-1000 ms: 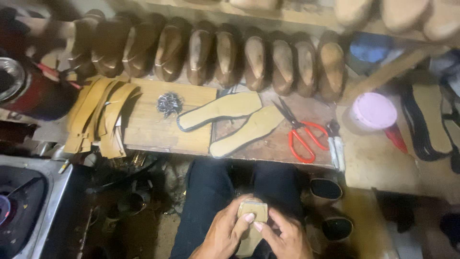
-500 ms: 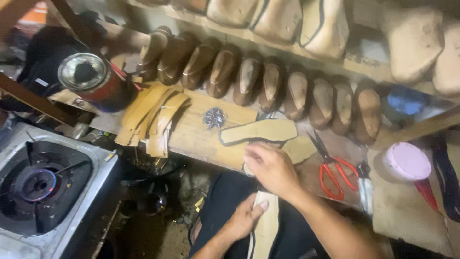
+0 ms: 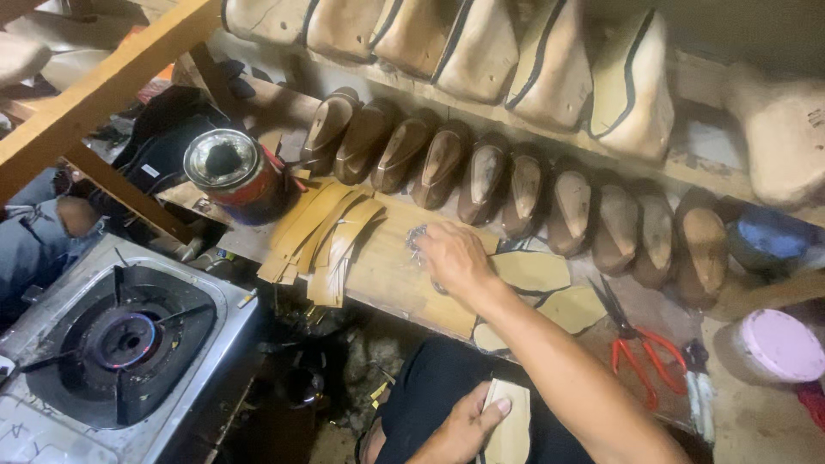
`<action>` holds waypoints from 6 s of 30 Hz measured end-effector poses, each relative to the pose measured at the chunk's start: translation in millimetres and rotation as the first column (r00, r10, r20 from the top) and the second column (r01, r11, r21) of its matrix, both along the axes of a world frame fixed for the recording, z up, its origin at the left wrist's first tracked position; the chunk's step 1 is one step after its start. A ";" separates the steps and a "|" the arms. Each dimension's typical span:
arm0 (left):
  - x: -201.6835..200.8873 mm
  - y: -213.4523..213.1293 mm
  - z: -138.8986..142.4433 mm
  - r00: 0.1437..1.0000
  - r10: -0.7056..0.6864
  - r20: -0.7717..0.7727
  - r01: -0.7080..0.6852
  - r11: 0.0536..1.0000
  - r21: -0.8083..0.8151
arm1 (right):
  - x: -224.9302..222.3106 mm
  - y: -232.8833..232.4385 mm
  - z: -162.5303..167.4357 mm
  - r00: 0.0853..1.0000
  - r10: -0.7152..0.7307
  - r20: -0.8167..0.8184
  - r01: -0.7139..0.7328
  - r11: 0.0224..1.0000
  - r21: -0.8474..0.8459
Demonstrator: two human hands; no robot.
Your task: The person assembles shoe soles onto wooden shoe lasts. They place a sole on a last, secure it with nails using a hammer, and trim excess material with scissors. The process is repeated for multiple lasts.
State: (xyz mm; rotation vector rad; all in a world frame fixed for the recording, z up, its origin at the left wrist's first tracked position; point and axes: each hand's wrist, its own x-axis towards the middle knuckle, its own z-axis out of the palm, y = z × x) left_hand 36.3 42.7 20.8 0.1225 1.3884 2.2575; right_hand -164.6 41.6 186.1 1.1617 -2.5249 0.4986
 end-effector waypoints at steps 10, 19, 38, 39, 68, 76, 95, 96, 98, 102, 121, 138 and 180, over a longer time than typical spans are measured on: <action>-1.3 0.3 5.9 0.997 -0.002 -0.083 -0.004 0.997 -0.073 | -8.0 12.6 -14.7 0.986 -0.062 0.155 0.071 0.996 -0.053; -1.2 1.4 2.3 0.998 -0.011 -0.064 0.003 0.991 -0.131 | -3.7 27.1 1.7 0.664 -0.107 0.740 0.445 0.851 -0.277; 5.5 67.9 14.8 0.920 -0.118 -0.374 -0.117 0.828 -0.548 | 229.9 277.6 -101.3 0.284 0.053 0.957 0.831 0.485 -0.273; 8.1 70.0 19.4 0.949 -0.154 -0.276 -0.045 0.798 -0.601 | 238.6 285.8 -105.7 0.277 0.056 0.959 0.846 0.460 -0.271; 5.0 57.3 10.7 0.888 -0.306 -0.342 0.158 0.904 -0.397 | 241.6 272.3 -139.7 0.161 0.005 0.987 0.822 0.553 -0.136; 5.7 50.3 5.9 0.861 -0.260 -0.436 0.111 0.935 -0.338 | 333.4 272.6 -118.1 0.358 -0.472 0.805 0.736 0.674 0.068; 2.7 55.3 0.8 0.927 -0.307 -0.216 0.211 0.902 -0.378 | 351.0 260.2 -108.6 0.662 -0.491 0.566 0.678 0.715 -0.173; 1.4 53.4 3.4 0.929 -0.317 -0.190 0.222 0.890 -0.399 | 350.3 258.3 -102.6 0.555 -0.511 0.656 0.760 0.633 -0.149; -1.2 49.8 8.8 0.918 -0.322 -0.232 0.222 0.901 -0.373 | 350.4 255.0 -97.1 0.411 -0.514 0.753 0.853 0.508 -0.119; 2.4 44.6 18.9 0.861 -0.374 -0.345 0.187 0.863 -0.470 | 359.6 245.7 -102.4 0.626 -0.608 0.488 0.779 0.462 -0.423; -1.8 43.8 33.8 0.908 -0.350 -0.231 0.169 0.809 -0.563 | 332.5 261.5 -88.5 0.486 -0.544 0.684 0.770 0.636 -0.041; 30.7 47.0 65.4 0.906 -0.259 -0.335 -0.023 0.759 -0.651 | 289.2 415.8 3.4 0.443 -0.890 -0.106 0.869 0.397 0.296; 52.3 55.3 38.1 0.592 -0.686 -0.424 0.192 0.631 -0.752 | 136.4 328.5 -33.6 0.584 -0.611 0.535 0.590 0.772 0.237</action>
